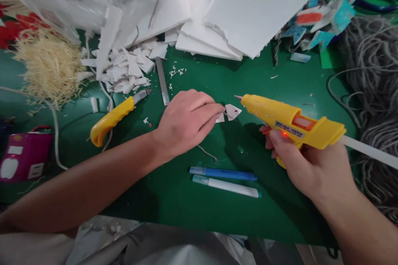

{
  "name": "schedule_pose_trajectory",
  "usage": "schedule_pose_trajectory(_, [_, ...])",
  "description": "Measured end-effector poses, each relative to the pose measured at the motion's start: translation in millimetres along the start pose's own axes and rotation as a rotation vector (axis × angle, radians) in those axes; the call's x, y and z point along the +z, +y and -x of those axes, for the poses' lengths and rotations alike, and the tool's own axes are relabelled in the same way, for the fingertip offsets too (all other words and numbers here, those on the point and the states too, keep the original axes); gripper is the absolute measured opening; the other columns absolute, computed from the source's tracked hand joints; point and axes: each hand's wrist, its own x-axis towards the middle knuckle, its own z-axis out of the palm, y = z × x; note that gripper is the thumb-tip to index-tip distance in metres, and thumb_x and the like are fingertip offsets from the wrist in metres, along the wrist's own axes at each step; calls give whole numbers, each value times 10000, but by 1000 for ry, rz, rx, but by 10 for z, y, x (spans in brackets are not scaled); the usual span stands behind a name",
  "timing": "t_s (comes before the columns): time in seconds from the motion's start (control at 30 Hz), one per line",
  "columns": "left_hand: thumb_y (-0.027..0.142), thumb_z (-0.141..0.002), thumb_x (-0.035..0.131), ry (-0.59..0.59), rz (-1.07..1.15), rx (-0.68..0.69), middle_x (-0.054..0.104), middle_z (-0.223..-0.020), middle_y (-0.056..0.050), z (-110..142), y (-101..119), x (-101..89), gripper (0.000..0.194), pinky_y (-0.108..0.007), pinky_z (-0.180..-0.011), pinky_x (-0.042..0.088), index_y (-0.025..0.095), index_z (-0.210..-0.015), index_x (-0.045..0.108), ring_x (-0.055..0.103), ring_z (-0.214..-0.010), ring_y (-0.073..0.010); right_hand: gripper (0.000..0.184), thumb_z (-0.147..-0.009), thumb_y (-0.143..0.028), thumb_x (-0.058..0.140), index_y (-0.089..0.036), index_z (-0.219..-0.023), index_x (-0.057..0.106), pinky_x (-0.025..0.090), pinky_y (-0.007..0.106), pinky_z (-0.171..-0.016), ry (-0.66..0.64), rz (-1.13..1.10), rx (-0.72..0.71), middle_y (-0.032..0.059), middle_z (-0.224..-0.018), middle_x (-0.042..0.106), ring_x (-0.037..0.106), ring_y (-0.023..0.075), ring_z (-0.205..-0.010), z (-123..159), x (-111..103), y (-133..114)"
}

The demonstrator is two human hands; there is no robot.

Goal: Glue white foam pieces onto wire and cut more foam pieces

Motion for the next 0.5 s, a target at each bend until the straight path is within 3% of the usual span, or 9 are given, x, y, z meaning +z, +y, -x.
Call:
schedule_pose_trajectory(0.17, [149,-1035,540,-45,-27,-24,717,-891,-24,-7,-29,12,206,-319,-705,382,178,-948,724,569,-766,-170,691,-570,-934,730,-274,-772,704,597,347,-439,3,13,31,92,-699,728,673,228,-557,45,-41,19])
schedule_pose_trajectory(0.4, [132,-1031,526,-18,-52,-29,699,-860,-23,-27,-15,3,224,-314,-712,393,190,-912,707,562,-759,-169,764,-412,-982,737,-247,-619,706,558,339,-346,25,26,81,120,-590,687,648,246,-460,-46,-93,134])
schedule_pose_trajectory(0.5, [151,-1038,537,-7,-62,-22,718,-886,-25,-28,1,-10,210,-314,-716,405,189,-926,711,563,-761,-166,733,-513,-945,740,-238,-705,752,568,323,-369,6,50,58,113,-653,728,649,232,-456,-15,-150,264])
